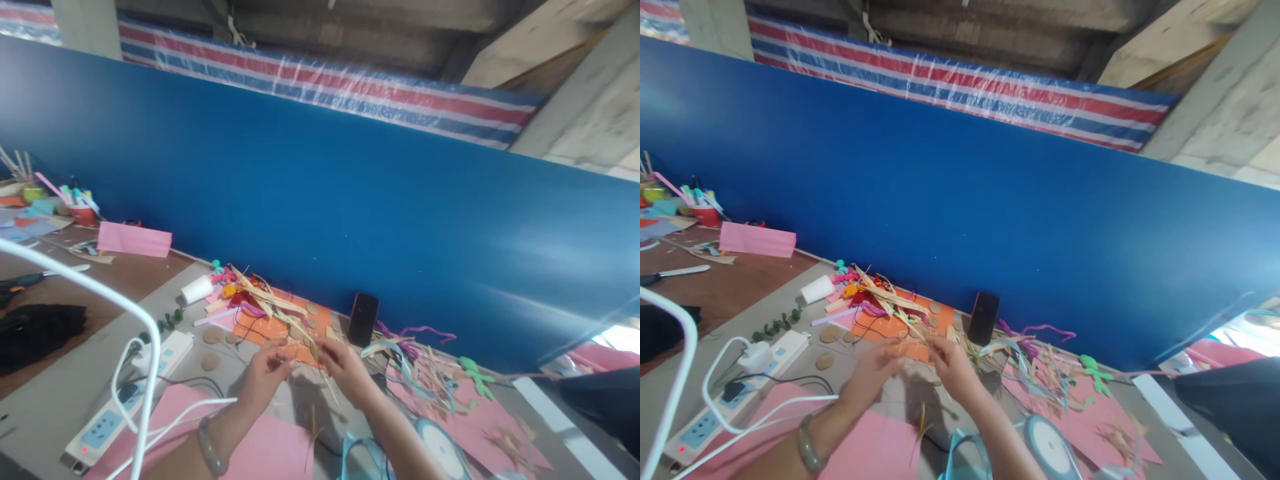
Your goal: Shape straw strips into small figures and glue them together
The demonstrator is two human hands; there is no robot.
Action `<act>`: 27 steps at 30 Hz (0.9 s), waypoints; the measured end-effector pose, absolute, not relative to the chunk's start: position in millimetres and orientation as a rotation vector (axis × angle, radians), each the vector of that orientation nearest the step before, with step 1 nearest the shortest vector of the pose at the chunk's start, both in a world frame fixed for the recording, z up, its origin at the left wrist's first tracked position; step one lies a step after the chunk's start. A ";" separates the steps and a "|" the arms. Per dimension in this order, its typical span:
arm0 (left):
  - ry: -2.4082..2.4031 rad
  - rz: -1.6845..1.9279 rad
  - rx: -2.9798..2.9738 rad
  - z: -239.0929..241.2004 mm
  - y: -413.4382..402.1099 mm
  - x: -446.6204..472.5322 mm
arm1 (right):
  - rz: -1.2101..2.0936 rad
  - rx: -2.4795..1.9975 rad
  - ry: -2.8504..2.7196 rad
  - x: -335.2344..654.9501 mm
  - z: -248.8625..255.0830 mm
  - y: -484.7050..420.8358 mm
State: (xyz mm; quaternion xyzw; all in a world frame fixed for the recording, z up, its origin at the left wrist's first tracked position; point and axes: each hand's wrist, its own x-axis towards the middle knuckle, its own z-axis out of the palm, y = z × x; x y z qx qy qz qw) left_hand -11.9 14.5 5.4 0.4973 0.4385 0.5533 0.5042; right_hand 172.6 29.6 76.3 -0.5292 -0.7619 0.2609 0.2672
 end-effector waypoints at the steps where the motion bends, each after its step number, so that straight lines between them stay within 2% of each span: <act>1: 1.039 1.314 1.193 7.0 13.9 -11.7 | 0.750 -1.428 -2.053 168.8 72.8 23.4; 6: 1.017 1.186 1.190 12.3 12.6 -10.6 | 0.860 -1.339 -2.111 151.2 67.2 3.0; 12: 0.976 1.109 1.231 16.7 10.0 -8.8 | 0.613 -1.509 -2.154 144.1 61.7 -7.2; 15: 0.919 1.135 1.272 18.7 6.9 -8.9 | 0.595 -1.561 -2.165 145.3 58.0 -8.4; 27: 0.920 1.169 1.505 22.4 0.7 -12.3 | 1.122 -1.436 -1.982 157.5 53.6 -0.4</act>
